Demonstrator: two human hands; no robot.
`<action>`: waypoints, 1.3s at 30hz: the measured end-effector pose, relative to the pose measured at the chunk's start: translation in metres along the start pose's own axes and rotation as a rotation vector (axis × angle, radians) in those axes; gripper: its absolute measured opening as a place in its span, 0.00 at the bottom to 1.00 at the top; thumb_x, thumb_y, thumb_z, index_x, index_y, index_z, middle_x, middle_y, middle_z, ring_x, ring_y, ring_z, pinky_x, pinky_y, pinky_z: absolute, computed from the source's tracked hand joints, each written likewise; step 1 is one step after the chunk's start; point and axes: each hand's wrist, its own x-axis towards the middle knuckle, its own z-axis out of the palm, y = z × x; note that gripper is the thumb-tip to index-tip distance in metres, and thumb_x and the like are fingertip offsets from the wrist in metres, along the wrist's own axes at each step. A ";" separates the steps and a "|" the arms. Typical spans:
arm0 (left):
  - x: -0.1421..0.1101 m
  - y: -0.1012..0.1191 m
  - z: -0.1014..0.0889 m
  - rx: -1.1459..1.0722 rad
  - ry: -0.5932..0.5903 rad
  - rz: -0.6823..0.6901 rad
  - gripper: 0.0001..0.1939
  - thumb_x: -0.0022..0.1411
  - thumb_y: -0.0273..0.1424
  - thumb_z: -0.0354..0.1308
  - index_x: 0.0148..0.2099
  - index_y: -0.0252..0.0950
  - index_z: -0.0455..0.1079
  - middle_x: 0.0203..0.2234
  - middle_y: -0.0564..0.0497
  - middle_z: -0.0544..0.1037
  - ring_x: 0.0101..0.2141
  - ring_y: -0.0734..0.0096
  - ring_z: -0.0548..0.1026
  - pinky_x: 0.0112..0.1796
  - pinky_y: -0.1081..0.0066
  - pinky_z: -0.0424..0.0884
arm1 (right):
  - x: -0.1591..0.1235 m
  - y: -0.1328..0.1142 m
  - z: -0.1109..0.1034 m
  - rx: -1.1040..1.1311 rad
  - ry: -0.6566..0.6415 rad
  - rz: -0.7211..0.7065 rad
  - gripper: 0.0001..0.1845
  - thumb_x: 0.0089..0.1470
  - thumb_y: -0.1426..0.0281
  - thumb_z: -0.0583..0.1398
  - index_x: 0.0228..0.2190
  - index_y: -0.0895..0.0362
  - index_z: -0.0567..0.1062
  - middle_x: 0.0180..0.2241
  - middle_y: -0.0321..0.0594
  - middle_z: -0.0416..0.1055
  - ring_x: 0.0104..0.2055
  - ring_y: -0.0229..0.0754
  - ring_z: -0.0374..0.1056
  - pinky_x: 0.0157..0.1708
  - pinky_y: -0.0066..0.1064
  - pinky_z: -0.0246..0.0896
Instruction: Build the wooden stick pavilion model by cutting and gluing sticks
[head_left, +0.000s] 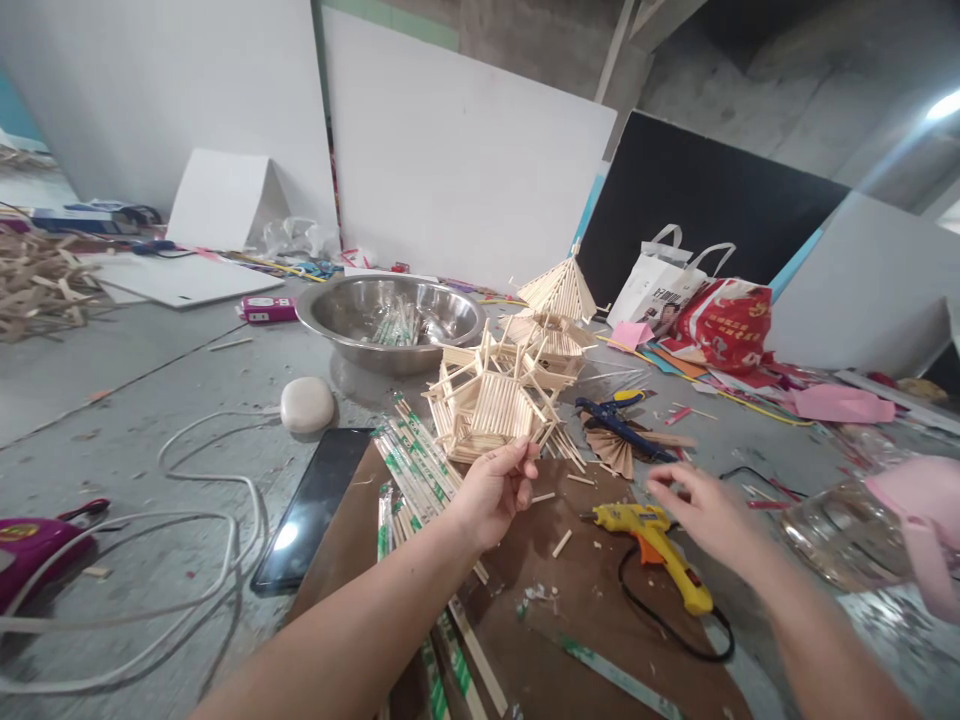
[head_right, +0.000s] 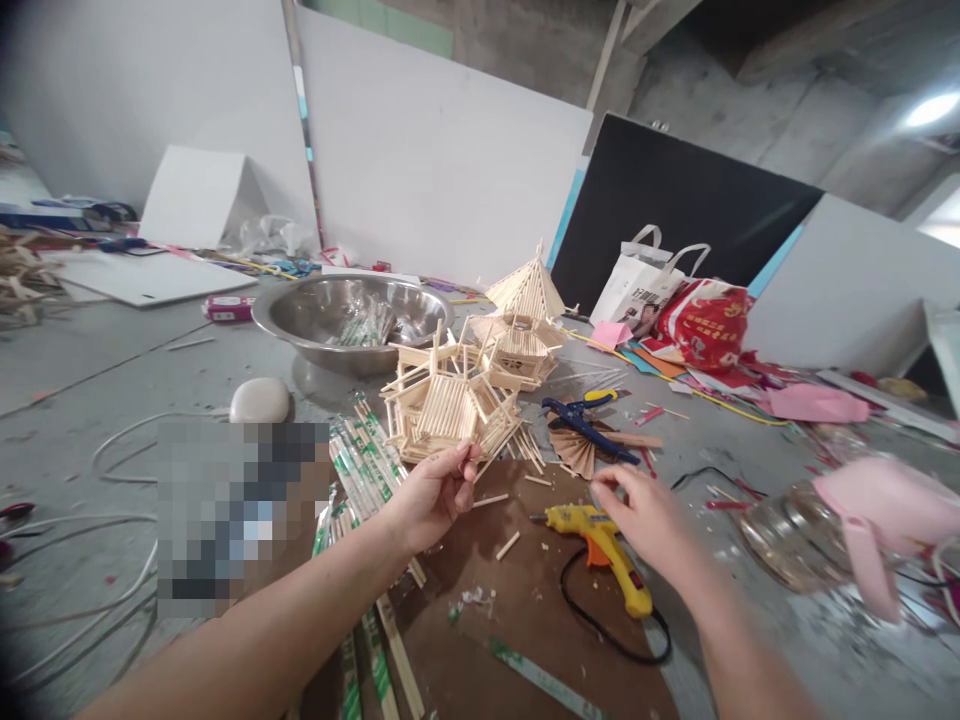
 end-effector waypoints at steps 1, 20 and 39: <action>0.000 0.000 0.000 0.001 -0.002 0.001 0.09 0.49 0.34 0.56 0.28 0.31 0.66 0.13 0.58 0.67 0.10 0.86 0.60 0.12 0.82 0.53 | -0.007 0.012 0.006 -0.026 -0.046 0.065 0.12 0.47 0.60 0.51 0.28 0.53 0.70 0.30 0.39 0.71 0.30 0.42 0.65 0.29 0.31 0.57; -0.002 0.002 0.000 -0.013 0.020 0.010 0.08 0.49 0.33 0.57 0.27 0.31 0.67 0.13 0.57 0.67 0.11 0.86 0.61 0.13 0.82 0.55 | -0.030 0.049 0.050 0.290 -0.188 0.264 0.20 0.40 0.53 0.55 0.22 0.58 0.71 0.21 0.36 0.68 0.24 0.39 0.63 0.22 0.26 0.52; -0.005 -0.004 -0.005 0.098 -0.036 0.080 0.11 0.45 0.30 0.55 0.17 0.33 0.57 0.09 0.59 0.58 0.10 0.86 0.55 0.14 0.79 0.48 | -0.043 0.038 0.031 1.142 -0.010 0.495 0.11 0.37 0.64 0.61 0.24 0.55 0.68 0.17 0.33 0.65 0.19 0.37 0.62 0.19 0.28 0.56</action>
